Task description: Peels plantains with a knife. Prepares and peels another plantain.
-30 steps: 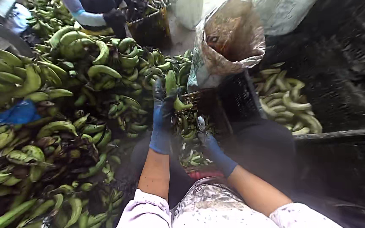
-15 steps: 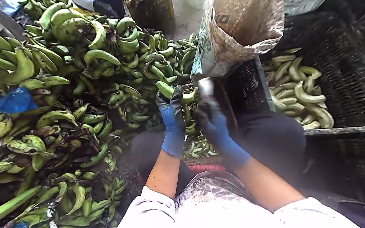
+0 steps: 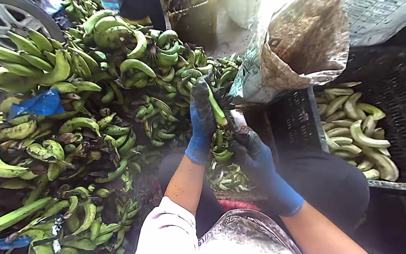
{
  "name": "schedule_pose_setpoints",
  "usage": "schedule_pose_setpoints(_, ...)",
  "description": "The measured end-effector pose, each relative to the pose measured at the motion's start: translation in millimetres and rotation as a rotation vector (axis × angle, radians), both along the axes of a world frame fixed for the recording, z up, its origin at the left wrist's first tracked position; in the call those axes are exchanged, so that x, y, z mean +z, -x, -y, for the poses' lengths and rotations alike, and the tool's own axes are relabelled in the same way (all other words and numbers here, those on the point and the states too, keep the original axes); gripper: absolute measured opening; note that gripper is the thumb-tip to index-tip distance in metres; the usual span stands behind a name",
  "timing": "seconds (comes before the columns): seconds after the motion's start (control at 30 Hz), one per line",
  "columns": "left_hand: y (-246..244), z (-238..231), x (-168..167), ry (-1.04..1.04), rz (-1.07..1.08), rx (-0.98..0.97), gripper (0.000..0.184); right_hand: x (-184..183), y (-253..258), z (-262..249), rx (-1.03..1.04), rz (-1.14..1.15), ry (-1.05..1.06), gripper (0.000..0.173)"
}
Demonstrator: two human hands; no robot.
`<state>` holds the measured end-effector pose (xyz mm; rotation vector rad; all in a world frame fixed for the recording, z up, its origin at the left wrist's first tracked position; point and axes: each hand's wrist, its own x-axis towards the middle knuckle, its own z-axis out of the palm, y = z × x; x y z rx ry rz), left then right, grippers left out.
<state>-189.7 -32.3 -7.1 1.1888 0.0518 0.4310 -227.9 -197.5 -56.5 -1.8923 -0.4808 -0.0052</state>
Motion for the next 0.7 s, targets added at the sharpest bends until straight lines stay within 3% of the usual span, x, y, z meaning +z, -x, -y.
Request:
schedule_pose_setpoints(0.1,6.0,12.5,-6.2,-0.034,-0.062,0.025,0.052,-12.1,1.9,-0.9,-0.040,-0.010,0.074,0.042)
schedule_pose_setpoints(0.3,13.8,29.2,-21.3,-0.004,-0.238,-0.134,0.062,-12.4,-18.1,-2.4,-0.109,0.026,0.331,0.045)
schedule_pose_setpoints(0.4,9.7,15.3,-25.6,-0.014,-0.145,-0.174,0.051,-8.2,-19.3,3.6,-0.088,0.027,0.332,0.046)
schedule_pose_setpoints(0.53,5.9,19.5,-15.5,-0.075,-0.064,-0.054,0.044,-7.8,-14.0,3.5,-0.097,0.061,0.367,0.045)
schedule_pose_setpoints(0.7,-1.6,43.9,-18.5,-0.079,-0.146,-0.100,0.045,7.1,-31.7,8.0,-0.112,0.058,0.474,0.038)
